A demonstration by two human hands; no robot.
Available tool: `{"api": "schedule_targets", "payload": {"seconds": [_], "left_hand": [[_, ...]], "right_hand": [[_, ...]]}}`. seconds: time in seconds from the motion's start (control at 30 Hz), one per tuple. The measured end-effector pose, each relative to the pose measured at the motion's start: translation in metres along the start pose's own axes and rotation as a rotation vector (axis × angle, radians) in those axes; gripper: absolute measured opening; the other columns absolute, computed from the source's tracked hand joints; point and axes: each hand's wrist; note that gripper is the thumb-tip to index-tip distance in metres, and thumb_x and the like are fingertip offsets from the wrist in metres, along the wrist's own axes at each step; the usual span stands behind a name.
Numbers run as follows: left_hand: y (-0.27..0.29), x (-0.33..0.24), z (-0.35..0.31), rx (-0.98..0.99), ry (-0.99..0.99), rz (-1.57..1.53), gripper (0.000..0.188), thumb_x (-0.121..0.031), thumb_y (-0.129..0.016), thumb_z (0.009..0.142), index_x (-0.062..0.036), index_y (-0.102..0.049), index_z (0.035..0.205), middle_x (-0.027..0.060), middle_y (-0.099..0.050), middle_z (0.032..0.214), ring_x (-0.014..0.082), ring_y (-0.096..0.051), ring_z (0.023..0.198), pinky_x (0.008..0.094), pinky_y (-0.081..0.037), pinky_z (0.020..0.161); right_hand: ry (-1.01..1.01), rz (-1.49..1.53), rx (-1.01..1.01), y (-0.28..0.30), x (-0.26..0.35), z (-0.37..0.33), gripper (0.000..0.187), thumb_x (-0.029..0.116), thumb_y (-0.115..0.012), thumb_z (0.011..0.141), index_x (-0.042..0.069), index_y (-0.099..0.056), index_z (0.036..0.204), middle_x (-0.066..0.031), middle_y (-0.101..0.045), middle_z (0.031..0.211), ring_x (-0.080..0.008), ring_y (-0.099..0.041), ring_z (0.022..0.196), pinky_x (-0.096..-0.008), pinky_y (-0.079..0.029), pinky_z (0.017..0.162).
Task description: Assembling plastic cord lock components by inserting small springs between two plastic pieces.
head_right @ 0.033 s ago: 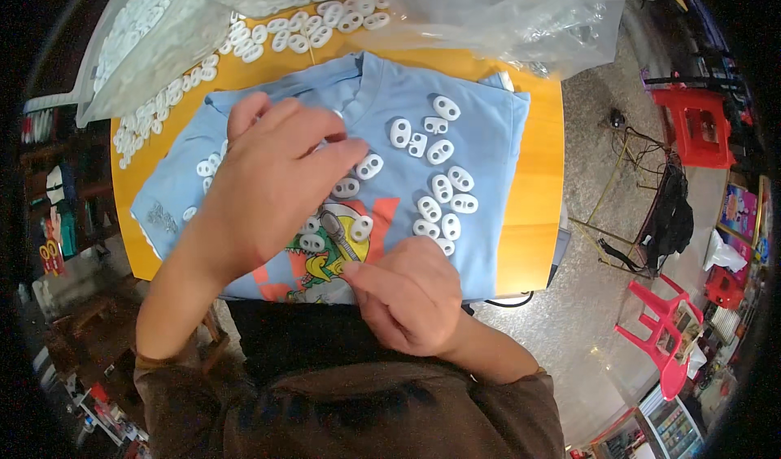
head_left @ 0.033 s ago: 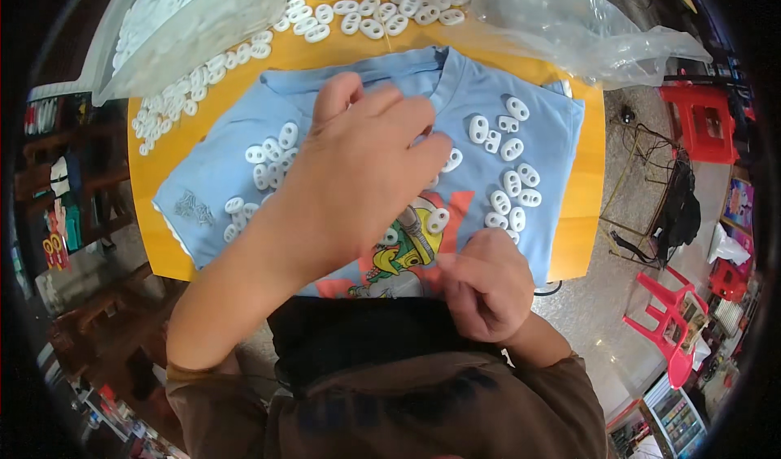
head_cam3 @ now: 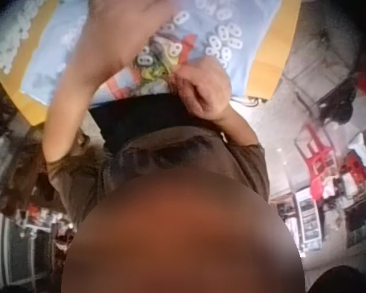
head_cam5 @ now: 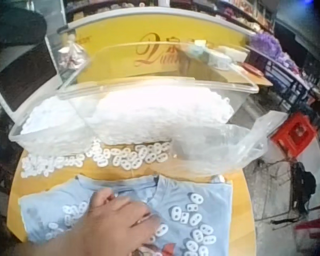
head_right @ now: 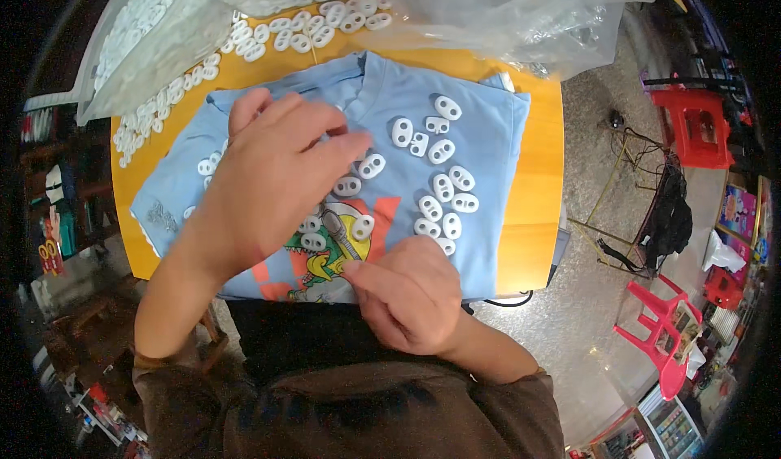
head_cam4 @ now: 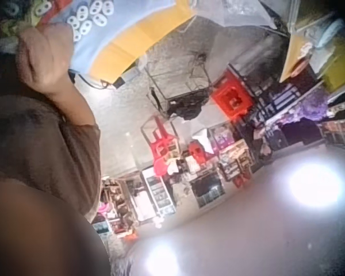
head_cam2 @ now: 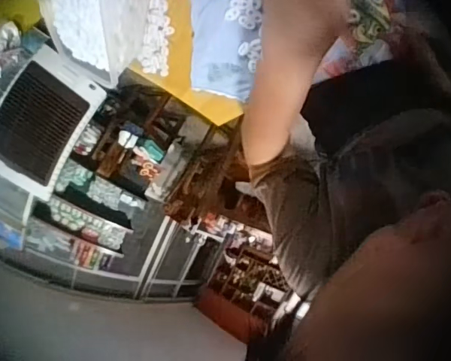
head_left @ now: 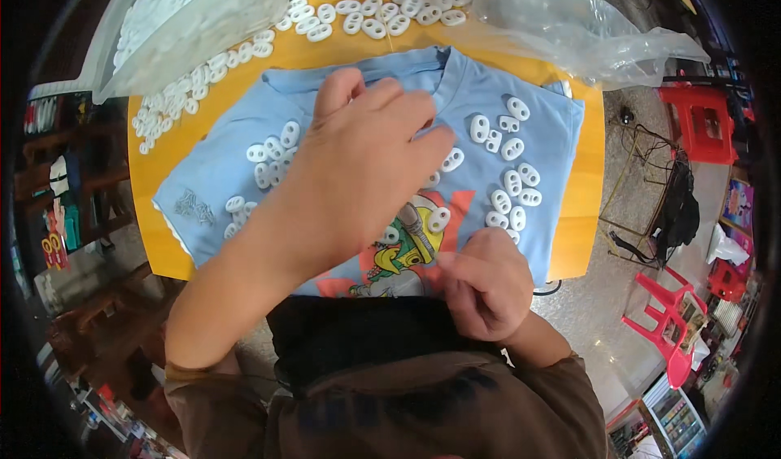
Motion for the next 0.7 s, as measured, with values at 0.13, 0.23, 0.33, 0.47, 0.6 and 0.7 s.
{"api": "schedule_targets", "payload": {"seconds": [0.13, 0.23, 0.33, 0.47, 0.6, 0.7], "left_hand": [[0.003, 0.012, 0.004, 0.042, -0.053, -0.032, 0.018, -0.015, -0.048, 0.075, -0.0078, -0.060, 0.087, 0.0057, -0.052, 0.083, 0.0213, -0.050, 0.082, 0.0352, -0.029, 0.083], [-0.005, 0.013, 0.009, -0.070, -0.137, -0.063, 0.006, -0.014, -0.049, 0.072, -0.0091, -0.053, 0.070, 0.0047, -0.050, 0.075, 0.0207, -0.051, 0.082, 0.0347, -0.031, 0.085], [-0.010, 0.008, 0.009, -0.099, -0.213, 0.064, 0.007, -0.015, -0.050, 0.070, -0.0113, -0.055, 0.067, 0.0031, -0.050, 0.072, 0.0189, -0.052, 0.080, 0.0335, -0.032, 0.086], [-0.007, -0.009, 0.004, -0.390, -0.169, 0.042, 0.008, -0.019, -0.055, 0.065, -0.0121, -0.057, 0.062, 0.0024, -0.051, 0.067, 0.0172, -0.052, 0.071, 0.0332, -0.035, 0.079], [0.006, -0.045, -0.037, -0.535, -0.056, -0.273, 0.017, -0.024, -0.059, 0.062, -0.0071, -0.055, 0.063, 0.0040, -0.049, 0.063, 0.0180, -0.050, 0.062, 0.0324, -0.037, 0.069], [0.003, -0.051, -0.068, -0.605, 0.004, -0.199, 0.015, -0.019, -0.055, 0.066, -0.0049, -0.053, 0.071, 0.0040, -0.048, 0.068, 0.0170, -0.047, 0.059, 0.0313, -0.039, 0.066]], "right_hand": [[0.015, -0.033, 0.027, -0.004, 0.002, 0.002, 0.035, -0.010, -0.061, 0.058, -0.002, -0.061, 0.092, -0.0061, -0.056, 0.065, -0.0203, -0.052, 0.053, -0.0305, -0.038, 0.051], [0.000, -0.070, 0.040, -0.005, 0.003, 0.001, 0.033, -0.010, -0.060, 0.060, -0.001, -0.060, 0.092, -0.0069, -0.056, 0.065, -0.0212, -0.051, 0.054, -0.0307, -0.038, 0.050], [-0.043, -0.128, 0.047, -0.006, 0.006, -0.005, 0.029, -0.010, -0.058, 0.063, -0.001, -0.059, 0.091, -0.0074, -0.054, 0.063, -0.0223, -0.049, 0.053, -0.0315, -0.037, 0.049], [-0.102, -0.129, -0.025, -0.006, 0.008, -0.014, 0.022, -0.008, -0.050, 0.072, -0.003, -0.058, 0.092, -0.0090, -0.053, 0.063, -0.0207, -0.047, 0.052, -0.0308, -0.037, 0.050], [-0.542, 0.145, -0.408, -0.018, 0.030, -0.026, 0.029, 0.016, -0.052, 0.084, -0.005, -0.049, 0.105, -0.0150, -0.055, 0.100, -0.0217, -0.053, 0.089, -0.0319, -0.042, 0.080], [-0.436, 0.254, -0.173, -0.014, 0.049, -0.003, 0.032, 0.026, -0.051, 0.086, -0.002, -0.048, 0.103, -0.0149, -0.053, 0.096, -0.0194, -0.050, 0.087, -0.0316, -0.040, 0.079]]}}
Point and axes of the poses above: each hand's wrist, its own z-axis towards the middle knuckle, its own y-axis out of the back of the hand, x = y × z
